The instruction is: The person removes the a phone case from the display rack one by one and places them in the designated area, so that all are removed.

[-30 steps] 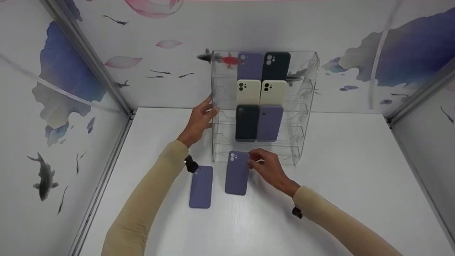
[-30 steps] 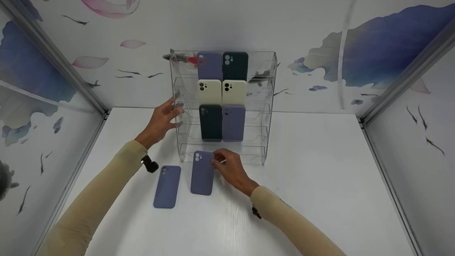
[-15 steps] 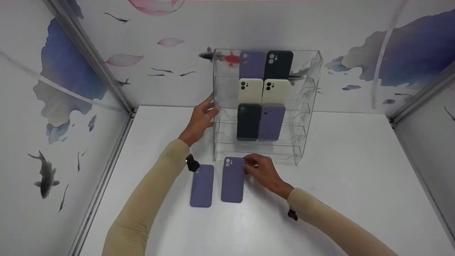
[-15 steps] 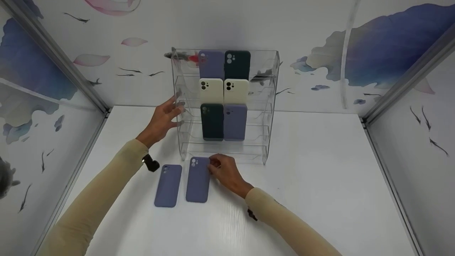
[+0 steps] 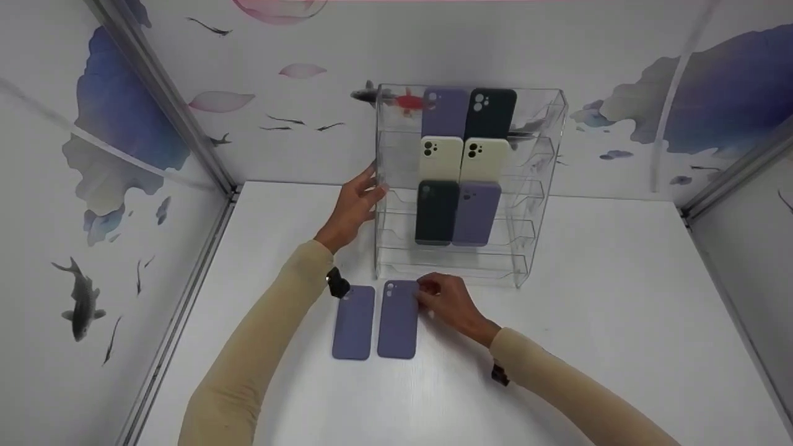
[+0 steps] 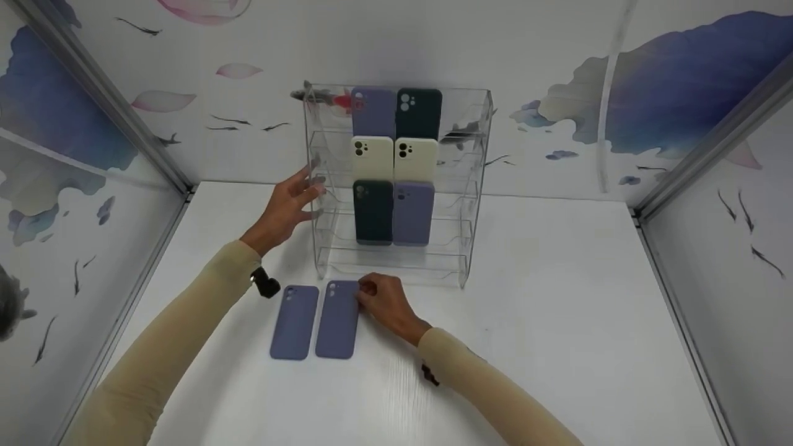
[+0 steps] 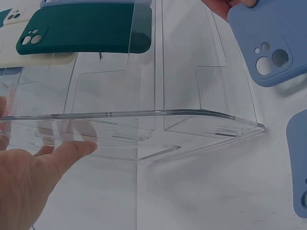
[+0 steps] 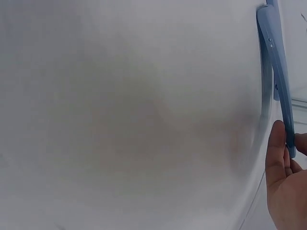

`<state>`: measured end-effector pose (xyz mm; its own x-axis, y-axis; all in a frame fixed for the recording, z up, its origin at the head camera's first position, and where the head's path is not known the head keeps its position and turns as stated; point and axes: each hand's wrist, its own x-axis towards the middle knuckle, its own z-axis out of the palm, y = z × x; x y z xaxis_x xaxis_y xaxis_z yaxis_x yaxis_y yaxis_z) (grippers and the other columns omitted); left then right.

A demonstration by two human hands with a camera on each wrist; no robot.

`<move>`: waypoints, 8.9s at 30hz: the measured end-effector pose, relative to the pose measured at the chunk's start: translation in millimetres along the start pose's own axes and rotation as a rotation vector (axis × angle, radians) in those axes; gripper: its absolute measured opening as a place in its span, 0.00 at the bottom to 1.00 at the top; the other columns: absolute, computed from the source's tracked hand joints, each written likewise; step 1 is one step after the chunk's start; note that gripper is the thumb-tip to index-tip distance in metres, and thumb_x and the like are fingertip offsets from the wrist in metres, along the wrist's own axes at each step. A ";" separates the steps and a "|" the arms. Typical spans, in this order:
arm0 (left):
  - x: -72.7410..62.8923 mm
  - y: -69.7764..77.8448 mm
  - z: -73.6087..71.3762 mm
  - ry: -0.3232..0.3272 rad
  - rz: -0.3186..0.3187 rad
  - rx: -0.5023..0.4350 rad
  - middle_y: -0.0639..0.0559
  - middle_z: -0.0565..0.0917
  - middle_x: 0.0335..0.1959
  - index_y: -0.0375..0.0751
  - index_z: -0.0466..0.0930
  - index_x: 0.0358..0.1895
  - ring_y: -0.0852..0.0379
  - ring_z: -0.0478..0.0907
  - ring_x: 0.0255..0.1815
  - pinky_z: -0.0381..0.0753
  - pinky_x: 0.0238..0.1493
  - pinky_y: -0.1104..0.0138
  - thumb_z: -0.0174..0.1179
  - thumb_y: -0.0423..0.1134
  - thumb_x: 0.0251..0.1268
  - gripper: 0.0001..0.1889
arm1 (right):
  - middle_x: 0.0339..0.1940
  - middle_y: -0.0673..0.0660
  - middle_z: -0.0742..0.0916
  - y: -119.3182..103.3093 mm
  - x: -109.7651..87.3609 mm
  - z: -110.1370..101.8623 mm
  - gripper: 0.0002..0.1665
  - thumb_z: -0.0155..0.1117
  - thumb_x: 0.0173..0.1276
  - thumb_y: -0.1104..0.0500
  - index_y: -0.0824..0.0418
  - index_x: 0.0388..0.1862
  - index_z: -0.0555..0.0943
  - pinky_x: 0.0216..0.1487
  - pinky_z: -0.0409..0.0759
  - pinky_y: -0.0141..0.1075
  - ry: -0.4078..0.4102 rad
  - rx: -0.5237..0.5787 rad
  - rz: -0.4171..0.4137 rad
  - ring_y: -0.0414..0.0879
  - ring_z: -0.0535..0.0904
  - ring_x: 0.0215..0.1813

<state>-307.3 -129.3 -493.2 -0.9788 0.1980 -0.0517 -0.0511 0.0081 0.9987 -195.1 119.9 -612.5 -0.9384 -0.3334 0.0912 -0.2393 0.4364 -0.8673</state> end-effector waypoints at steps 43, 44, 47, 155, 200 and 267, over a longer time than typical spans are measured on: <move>1.7 -2.1 0.3 -0.001 0.023 0.022 0.38 0.65 0.86 0.59 0.57 0.91 0.42 0.68 0.84 0.71 0.76 0.33 0.61 0.47 0.88 0.37 | 0.34 0.55 0.91 -25.3 3.1 -23.1 0.11 0.75 0.77 0.61 0.68 0.51 0.90 0.35 0.87 0.33 0.027 0.071 0.001 0.60 0.90 0.34; 1.6 -2.1 -0.1 0.000 0.019 0.019 0.38 0.65 0.86 0.59 0.57 0.91 0.42 0.68 0.84 0.71 0.76 0.33 0.61 0.47 0.88 0.37 | 0.35 0.55 0.91 -26.4 1.8 -28.5 0.11 0.75 0.77 0.62 0.68 0.52 0.90 0.36 0.87 0.33 0.029 0.077 -0.010 0.60 0.91 0.35; 0.6 -2.1 -0.4 0.004 0.009 0.023 0.38 0.65 0.86 0.60 0.56 0.91 0.42 0.68 0.84 0.72 0.75 0.34 0.61 0.47 0.88 0.37 | 0.37 0.55 0.91 -27.8 -2.5 -45.0 0.10 0.74 0.78 0.62 0.65 0.54 0.90 0.40 0.89 0.33 0.027 0.083 -0.039 0.58 0.90 0.37; -1.0 -0.3 -0.6 -0.019 0.013 0.019 0.38 0.66 0.86 0.57 0.54 0.91 0.41 0.69 0.83 0.72 0.76 0.34 0.59 0.47 0.89 0.37 | 0.54 0.60 0.92 -81.3 40.9 -213.2 0.19 0.74 0.75 0.72 0.63 0.62 0.88 0.52 0.84 0.23 0.197 -0.104 -0.182 0.50 0.89 0.54; 0.2 -2.9 -0.1 -0.013 0.038 0.035 0.39 0.67 0.85 0.54 0.55 0.91 0.41 0.68 0.83 0.71 0.76 0.33 0.58 0.45 0.90 0.36 | 0.52 0.56 0.92 -28.8 -17.1 -135.5 0.20 0.74 0.74 0.73 0.60 0.61 0.89 0.52 0.91 0.39 -0.010 0.028 -0.039 0.53 0.90 0.53; -1.5 -0.6 0.0 -0.015 0.014 0.040 0.37 0.63 0.87 0.55 0.51 0.92 0.42 0.66 0.85 0.72 0.76 0.35 0.58 0.46 0.90 0.37 | 0.48 0.61 0.93 16.0 -24.6 -42.9 0.13 0.72 0.73 0.69 0.70 0.54 0.91 0.50 0.87 0.45 -0.166 -0.179 -0.003 0.49 0.87 0.47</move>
<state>-305.9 -129.7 -493.8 -0.9764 0.2127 -0.0376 -0.0288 0.0445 0.9986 -186.5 171.0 -607.7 -0.8873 -0.4611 -0.0010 -0.2961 0.5713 -0.7655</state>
